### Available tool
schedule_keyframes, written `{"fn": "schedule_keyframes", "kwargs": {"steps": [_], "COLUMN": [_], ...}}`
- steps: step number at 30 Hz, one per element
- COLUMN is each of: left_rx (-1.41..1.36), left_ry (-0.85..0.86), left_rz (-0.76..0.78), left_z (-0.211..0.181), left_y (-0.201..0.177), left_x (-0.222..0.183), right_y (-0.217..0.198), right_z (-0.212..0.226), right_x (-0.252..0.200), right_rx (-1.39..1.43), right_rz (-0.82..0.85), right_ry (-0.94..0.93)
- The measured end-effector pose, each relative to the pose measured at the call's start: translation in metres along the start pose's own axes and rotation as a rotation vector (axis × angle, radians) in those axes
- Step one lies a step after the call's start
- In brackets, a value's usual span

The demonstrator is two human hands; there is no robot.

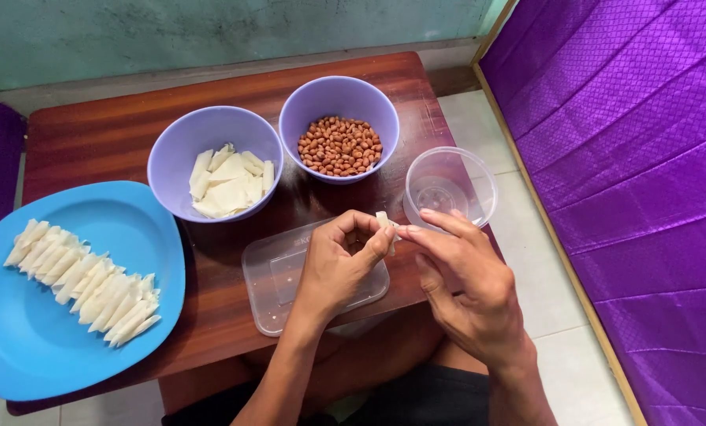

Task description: Wrapping peanuts in small squares of dough to prepare snacks.

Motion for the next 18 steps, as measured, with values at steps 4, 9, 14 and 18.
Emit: {"fn": "schedule_keyframes", "kwargs": {"steps": [4,9,14,18], "left_rx": [0.003,-0.051,-0.09,-0.098], "left_ry": [-0.015,-0.002,-0.013,0.01], "left_rz": [-0.009,0.011,-0.021,-0.046], "left_z": [-0.01,-0.007,-0.01,-0.011], "left_y": [-0.006,-0.013,-0.026,-0.035], "left_x": [-0.01,-0.023,-0.035,-0.041], "right_y": [0.01,0.034,0.056,0.065], "right_z": [-0.004,-0.044,-0.039,-0.026], "right_x": [-0.008,-0.023,-0.031,-0.029], "right_rx": [-0.014,0.436,0.579,0.608], "right_rz": [-0.011,-0.061,-0.039,-0.007], "right_ry": [-0.024,0.439,0.434,0.404]}}
Point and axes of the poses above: each hand's wrist, its own x-axis towards the middle knuckle, its own y-axis out of the palm, z = x × y, the point moved 8 cm from there along x, towards the middle knuckle, and after that the axes turned 4 degrees about x, right-handed, at the moved point
